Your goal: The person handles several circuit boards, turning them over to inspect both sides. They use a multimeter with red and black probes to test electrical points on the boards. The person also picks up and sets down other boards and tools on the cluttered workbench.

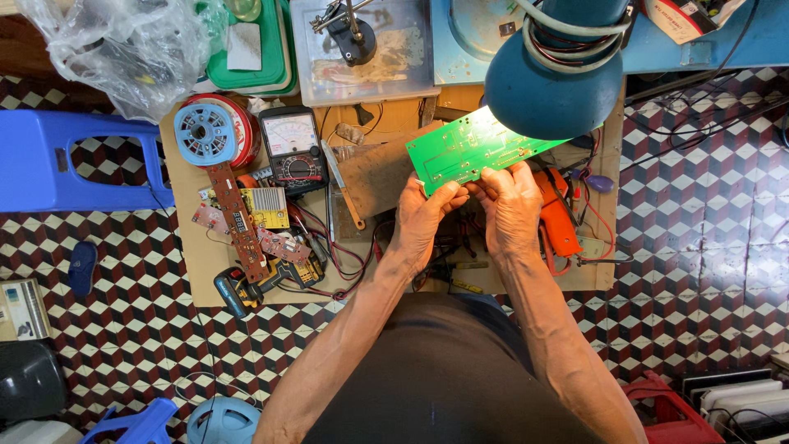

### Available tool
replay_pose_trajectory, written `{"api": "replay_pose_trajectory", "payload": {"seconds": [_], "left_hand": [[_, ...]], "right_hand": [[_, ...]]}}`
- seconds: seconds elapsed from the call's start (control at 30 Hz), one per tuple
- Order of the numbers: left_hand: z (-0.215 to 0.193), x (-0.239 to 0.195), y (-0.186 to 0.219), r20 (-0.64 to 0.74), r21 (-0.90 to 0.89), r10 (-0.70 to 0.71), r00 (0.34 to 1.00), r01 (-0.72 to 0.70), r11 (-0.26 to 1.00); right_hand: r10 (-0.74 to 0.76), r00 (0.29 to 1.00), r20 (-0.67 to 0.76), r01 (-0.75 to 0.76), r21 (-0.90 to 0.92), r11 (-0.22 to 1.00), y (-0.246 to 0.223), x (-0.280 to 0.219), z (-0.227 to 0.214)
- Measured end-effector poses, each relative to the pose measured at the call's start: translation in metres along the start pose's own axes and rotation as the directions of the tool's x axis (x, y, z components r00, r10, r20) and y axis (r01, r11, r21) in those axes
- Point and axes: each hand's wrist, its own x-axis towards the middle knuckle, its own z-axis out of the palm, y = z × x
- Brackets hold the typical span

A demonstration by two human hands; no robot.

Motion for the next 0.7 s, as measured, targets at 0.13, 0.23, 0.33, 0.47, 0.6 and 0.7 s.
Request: {"api": "replay_pose_trajectory", "payload": {"seconds": [0.13, 0.23, 0.33, 0.47, 0.6, 0.7], "left_hand": [[-0.001, -0.001, -0.002, 0.006, -0.034, -0.003, 1.0, 0.003, 0.999], [0.0, -0.001, -0.001, -0.001, -0.045, 0.0, 1.0, 0.0, 0.999], [0.0, -0.001, 0.0, -0.004, -0.041, -0.003, 1.0, 0.003, 0.999], [0.002, -0.001, 0.001, -0.006, -0.031, -0.006, 1.0, 0.006, 0.999], [0.001, -0.002, 0.003, 0.006, -0.002, -0.014, 1.0, 0.014, 1.0], [0.001, -0.003, 0.002, 0.013, -0.013, -0.008, 1.0, 0.008, 1.0]], "right_hand": [[-0.005, 0.999, 0.042, 0.003, 0.031, 1.0, 0.0, -0.001, -0.002], [-0.007, 0.998, 0.069, 0.004, 0.046, 0.999, 0.0, -0.002, -0.004], [-0.013, 0.997, 0.07, 0.009, 0.057, 0.998, 0.0, -0.002, -0.005], [-0.013, 0.997, 0.076, 0.007, 0.079, 0.997, 0.002, -0.001, -0.007], [0.01, 0.997, 0.071, -0.016, 0.088, 0.996, 0.004, 0.001, -0.01], [0.038, 0.997, 0.06, -0.044, 0.105, 0.993, 0.005, 0.002, -0.014]]}}
